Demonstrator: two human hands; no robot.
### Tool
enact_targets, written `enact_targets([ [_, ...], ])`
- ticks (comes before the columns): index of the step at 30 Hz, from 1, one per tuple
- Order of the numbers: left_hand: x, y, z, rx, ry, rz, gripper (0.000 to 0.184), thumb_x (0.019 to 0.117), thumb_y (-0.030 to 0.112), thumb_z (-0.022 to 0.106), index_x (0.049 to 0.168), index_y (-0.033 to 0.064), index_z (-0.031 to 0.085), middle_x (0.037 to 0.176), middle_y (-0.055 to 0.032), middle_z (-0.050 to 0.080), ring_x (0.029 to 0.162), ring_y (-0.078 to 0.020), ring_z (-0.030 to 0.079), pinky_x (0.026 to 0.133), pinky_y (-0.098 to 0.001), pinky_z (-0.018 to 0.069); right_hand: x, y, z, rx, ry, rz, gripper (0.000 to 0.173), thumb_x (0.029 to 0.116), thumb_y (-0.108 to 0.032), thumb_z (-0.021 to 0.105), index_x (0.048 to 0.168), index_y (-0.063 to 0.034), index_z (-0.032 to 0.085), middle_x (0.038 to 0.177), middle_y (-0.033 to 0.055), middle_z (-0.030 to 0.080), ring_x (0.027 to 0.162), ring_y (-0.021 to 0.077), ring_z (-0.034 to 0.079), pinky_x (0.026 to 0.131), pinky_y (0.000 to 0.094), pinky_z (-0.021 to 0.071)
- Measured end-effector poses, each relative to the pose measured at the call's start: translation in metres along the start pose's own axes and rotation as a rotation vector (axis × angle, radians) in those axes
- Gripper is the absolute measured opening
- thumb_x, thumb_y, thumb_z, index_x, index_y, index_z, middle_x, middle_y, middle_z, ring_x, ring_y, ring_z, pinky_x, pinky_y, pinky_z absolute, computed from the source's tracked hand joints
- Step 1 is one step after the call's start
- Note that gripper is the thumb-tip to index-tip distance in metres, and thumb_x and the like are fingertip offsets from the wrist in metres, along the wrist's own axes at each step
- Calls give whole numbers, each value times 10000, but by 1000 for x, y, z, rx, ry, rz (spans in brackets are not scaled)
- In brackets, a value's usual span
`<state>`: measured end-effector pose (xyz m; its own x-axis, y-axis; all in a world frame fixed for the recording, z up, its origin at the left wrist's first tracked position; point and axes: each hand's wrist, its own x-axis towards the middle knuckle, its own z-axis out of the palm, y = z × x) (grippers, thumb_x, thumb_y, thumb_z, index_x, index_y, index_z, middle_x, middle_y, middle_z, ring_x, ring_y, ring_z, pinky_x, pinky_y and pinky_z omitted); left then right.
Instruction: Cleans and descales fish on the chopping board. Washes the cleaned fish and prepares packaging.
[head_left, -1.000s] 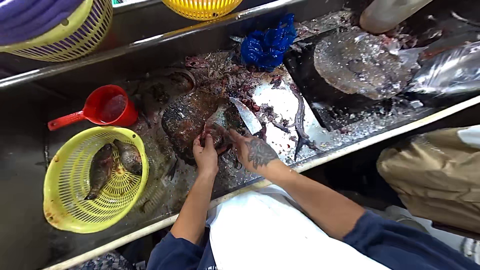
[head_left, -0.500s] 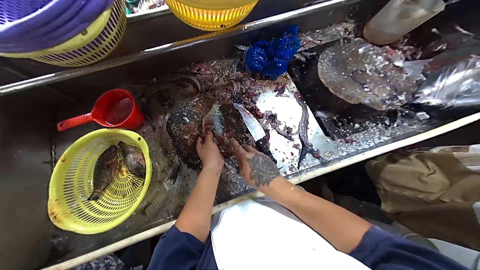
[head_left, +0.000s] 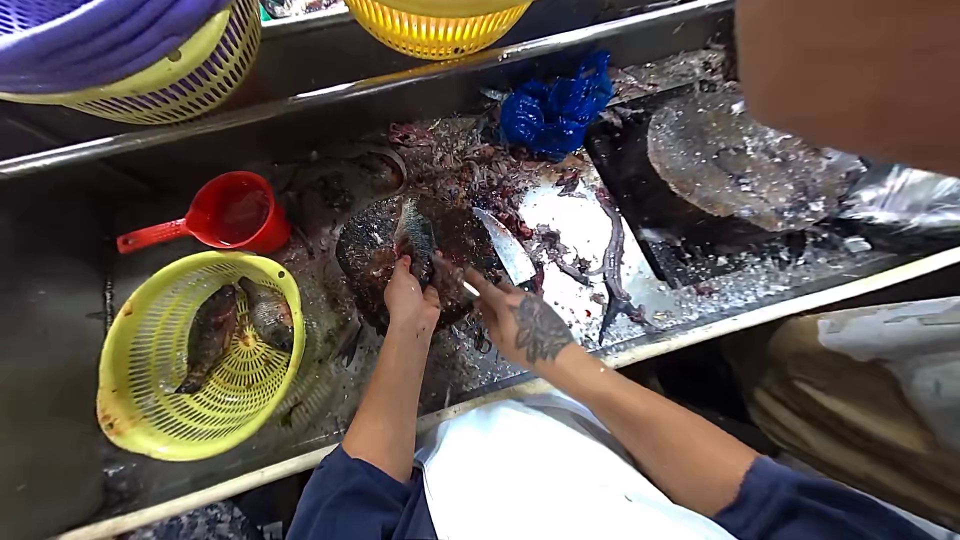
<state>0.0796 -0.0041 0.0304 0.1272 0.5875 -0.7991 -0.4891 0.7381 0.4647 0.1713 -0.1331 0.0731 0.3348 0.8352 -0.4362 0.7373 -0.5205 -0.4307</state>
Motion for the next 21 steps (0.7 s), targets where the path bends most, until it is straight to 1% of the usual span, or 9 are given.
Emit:
enact_targets([
  [1, 0, 2, -1, -13, -1, 11, 388, 1091, 290, 468, 1411, 71, 471, 1357, -175, 560, 1184, -303, 619, 943, -460, 564, 9, 4, -6, 23, 51, -10, 511, 1082, -259, 448, 1591, -237, 418, 1188, 188, 705, 1045, 361, 703, 920, 552, 563],
  [3, 0, 3, -4, 46, 16, 35, 392, 1087, 263, 479, 1419, 55, 468, 1355, -203, 561, 1145, -326, 652, 906, -458, 594, 35, 13, -15, 32, 153, -56, 503, 1074, -249, 496, 1573, -205, 446, 1107, 197, 717, 986, 381, 709, 866, 581, 569],
  [5, -1, 3, -9, 263, 3, 107, 352, 1096, 242, 485, 1365, 16, 497, 1193, -225, 619, 937, -306, 701, 768, -426, 624, 68, 18, -24, 31, 168, -121, 482, 1072, -259, 512, 1550, -197, 483, 1092, 183, 729, 984, 382, 713, 866, 602, 565],
  [8, 6, -2, -23, 588, -5, 285, 238, 1070, 190, 561, 1168, -25, 592, 798, -153, 645, 571, -212, 659, 500, -343, 589, 107, 18, -23, 37, 103, -141, 487, 1080, -261, 487, 1565, -226, 460, 1192, 171, 722, 1093, 381, 698, 948, 617, 540],
  [10, 10, -7, -28, 649, 3, 337, 180, 1051, 150, 590, 1081, -28, 589, 713, -125, 623, 491, -183, 626, 437, -313, 565, 99, 17, 9, 69, 146, -107, 507, 1049, -230, 525, 1552, -226, 462, 1095, 204, 721, 985, 414, 709, 833, 641, 566],
  [11, 11, -8, -28, 658, 6, 347, 173, 1045, 140, 598, 1076, -30, 583, 709, -125, 621, 476, -179, 617, 426, -308, 557, 81, 16, 28, 80, 120, -82, 552, 1031, -212, 516, 1574, -225, 414, 1084, 206, 713, 964, 413, 708, 814, 632, 575],
  [14, 14, 1, -29, 706, 6, 370, 211, 1032, 132, 616, 1147, -41, 579, 738, -131, 645, 469, -171, 621, 425, -298, 562, 19, 7, 26, 106, -87, 20, 543, 1088, -294, 399, 1625, -251, 337, 1203, 160, 704, 1097, 348, 689, 964, 557, 546],
  [17, 16, 2, -36, 715, 2, 351, 213, 1036, 146, 613, 1157, -27, 591, 754, -131, 659, 481, -175, 630, 437, -301, 567, 42, 16, 6, 198, 61, -16, 477, 1082, -236, 452, 1552, -155, 469, 1060, 194, 733, 965, 376, 716, 878, 599, 558],
  [21, 14, -6, -33, 685, -7, 352, 197, 1050, 160, 593, 1120, -24, 593, 732, -124, 638, 476, -179, 614, 426, -302, 554, 66, 12, 31, 321, 64, -16, 463, 1079, -208, 464, 1534, -122, 452, 1103, 211, 715, 988, 386, 712, 881, 611, 566],
])
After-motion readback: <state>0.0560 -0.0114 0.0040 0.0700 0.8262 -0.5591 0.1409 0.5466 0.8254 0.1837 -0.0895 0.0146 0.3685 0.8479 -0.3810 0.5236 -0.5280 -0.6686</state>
